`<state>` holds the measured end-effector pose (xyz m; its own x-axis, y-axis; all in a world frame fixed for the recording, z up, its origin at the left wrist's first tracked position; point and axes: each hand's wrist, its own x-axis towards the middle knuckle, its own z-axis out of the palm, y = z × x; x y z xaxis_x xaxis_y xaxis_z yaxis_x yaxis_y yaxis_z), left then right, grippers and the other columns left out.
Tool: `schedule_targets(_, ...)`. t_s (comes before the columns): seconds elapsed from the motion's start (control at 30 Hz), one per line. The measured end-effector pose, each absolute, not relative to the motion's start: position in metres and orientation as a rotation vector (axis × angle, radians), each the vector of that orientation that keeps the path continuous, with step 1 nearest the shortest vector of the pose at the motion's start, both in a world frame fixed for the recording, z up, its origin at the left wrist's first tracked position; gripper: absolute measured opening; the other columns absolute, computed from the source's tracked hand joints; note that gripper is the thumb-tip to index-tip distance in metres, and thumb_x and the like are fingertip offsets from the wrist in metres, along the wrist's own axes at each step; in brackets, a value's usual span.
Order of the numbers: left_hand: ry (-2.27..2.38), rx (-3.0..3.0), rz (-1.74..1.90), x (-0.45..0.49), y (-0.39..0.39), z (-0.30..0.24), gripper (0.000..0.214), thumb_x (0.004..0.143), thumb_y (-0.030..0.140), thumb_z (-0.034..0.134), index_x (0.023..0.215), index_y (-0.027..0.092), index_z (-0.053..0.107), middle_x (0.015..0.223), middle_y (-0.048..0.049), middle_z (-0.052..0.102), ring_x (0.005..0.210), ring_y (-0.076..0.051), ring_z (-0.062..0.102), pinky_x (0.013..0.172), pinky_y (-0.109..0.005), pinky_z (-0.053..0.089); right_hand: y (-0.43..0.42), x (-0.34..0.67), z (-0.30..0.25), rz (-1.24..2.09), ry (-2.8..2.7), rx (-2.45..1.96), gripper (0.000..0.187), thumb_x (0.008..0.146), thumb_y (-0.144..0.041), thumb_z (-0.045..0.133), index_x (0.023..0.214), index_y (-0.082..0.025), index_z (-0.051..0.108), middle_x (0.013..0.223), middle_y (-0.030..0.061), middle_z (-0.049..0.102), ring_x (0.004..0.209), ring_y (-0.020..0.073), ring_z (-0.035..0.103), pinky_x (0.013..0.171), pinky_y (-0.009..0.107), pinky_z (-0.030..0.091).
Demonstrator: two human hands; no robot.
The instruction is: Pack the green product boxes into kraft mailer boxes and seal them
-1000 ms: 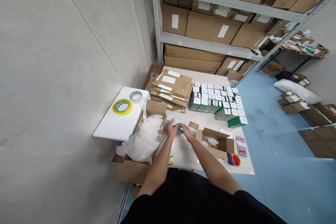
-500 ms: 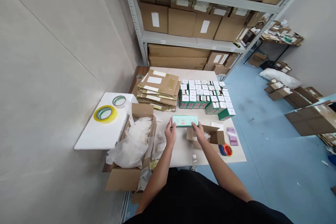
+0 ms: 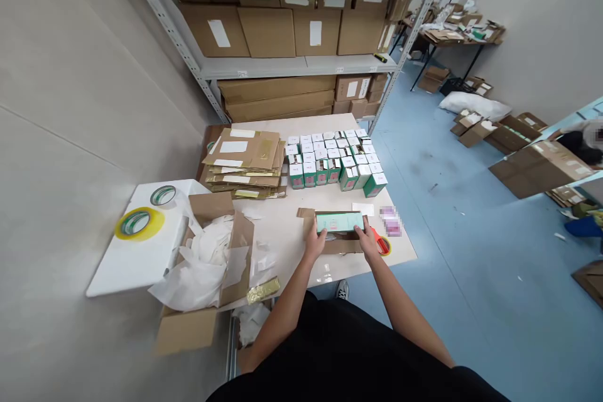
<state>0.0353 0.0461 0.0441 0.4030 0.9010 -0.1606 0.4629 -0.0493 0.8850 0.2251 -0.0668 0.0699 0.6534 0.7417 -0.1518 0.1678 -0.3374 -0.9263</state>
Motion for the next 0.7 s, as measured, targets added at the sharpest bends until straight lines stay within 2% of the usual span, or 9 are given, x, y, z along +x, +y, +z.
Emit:
schedule_targets(0.1,1.255,1.694,0.532,0.037,0.046,0.039,0.076,0.095,0.031,0.062,0.164,0.020,0.032,0.165,-0.0116,0.042,0.152,-0.028,0.041,0.124,-0.042,0.036,-0.070,0.243,0.061,0.719,-0.591,-1.901,0.077,0.093,-0.055,0.055,0.161,-0.023,0.040,0.162,0.0108,0.046,0.152,0.0287,0.042,0.121,0.048,0.041)
schedule_targets(0.17,1.248,1.772,0.502,0.037,0.047,0.036,0.073,0.092,0.029,0.065,0.160,0.020,0.040,0.166,-0.0119,0.040,0.155,-0.029,0.035,0.127,-0.044,0.031,-0.073,0.252,0.058,0.741,-0.586,-1.868,0.077,0.094,-0.055,0.055,0.161,-0.023,0.040,0.166,0.0101,0.040,0.154,0.0287,0.037,0.123,0.049,0.038)
schedule_targets(0.3,1.258,1.919,0.234,0.039,0.042,0.026,0.070,0.080,0.029,0.079,0.146,0.018,0.059,0.166,-0.0176,0.038,0.157,-0.037,0.028,0.127,-0.051,0.028,-0.080,0.262,0.061,0.785,-0.646,-1.771,0.073,0.094,-0.051,0.057,0.160,-0.025,0.042,0.165,0.0082,0.042,0.154,0.0283,0.038,0.123,0.048,0.038)
schedule_targets(0.4,1.292,1.995,-0.007,0.044,0.035,0.017,0.090,0.068,0.030,0.091,0.149,0.016,0.055,0.172,-0.0229,0.020,0.157,-0.044,0.022,0.123,-0.056,0.033,-0.088,0.265,0.067,0.840,-0.715,-1.740,0.071,0.093,-0.050,0.059,0.158,-0.025,0.045,0.163,0.0086,0.045,0.153,0.0293,0.040,0.122,0.049,0.039)
schedule_targets(0.47,1.321,2.061,-0.084,0.048,0.029,0.011,0.101,0.067,0.034,0.093,0.155,0.019,0.047,0.174,-0.0209,0.004,0.157,-0.045,0.020,0.120,-0.056,0.037,-0.095,0.267,0.073,0.873,-0.762,-1.733,0.070,0.092,-0.049,0.061,0.157,-0.025,0.048,0.162,0.0083,0.046,0.153,0.0297,0.040,0.122,0.049,0.039)
schedule_targets(0.5,1.342,2.096,-0.102,0.050,0.026,0.008,0.100,0.069,0.036,0.092,0.156,0.021,0.046,0.175,-0.0183,-0.001,0.158,-0.045,0.017,0.119,-0.056,0.038,-0.098,0.268,0.076,0.889,-0.786,-1.732,0.069,0.092,-0.049,0.061,0.156,-0.026,0.048,0.162,0.0080,0.046,0.153,0.0296,0.040,0.122,0.049,0.039)
schedule_targets(0.6,1.412,2.172,-0.087,0.053,0.015,0.000,0.067,0.078,0.039,0.086,0.139,0.023,0.065,0.176,-0.0091,-0.003,0.160,-0.042,0.009,0.120,-0.053,0.037,-0.108,0.270,0.083,0.913,-0.890,-1.749,0.069,0.092,-0.048,0.060,0.157,-0.028,0.046,0.165,0.0070,0.043,0.154,0.0290,0.037,0.120,0.050,0.041)
schedule_targets(0.7,1.455,2.177,0.020,0.055,0.001,-0.004,0.032,0.082,0.035,0.082,0.111,0.022,0.078,0.177,-0.0043,0.005,0.160,-0.041,0.014,0.123,-0.053,0.034,-0.113,0.267,0.084,0.880,-1.030,-1.781,0.068,0.094,-0.047,0.058,0.158,-0.028,0.044,0.169,0.0075,0.035,0.157,0.0300,0.031,0.121,0.052,0.039)
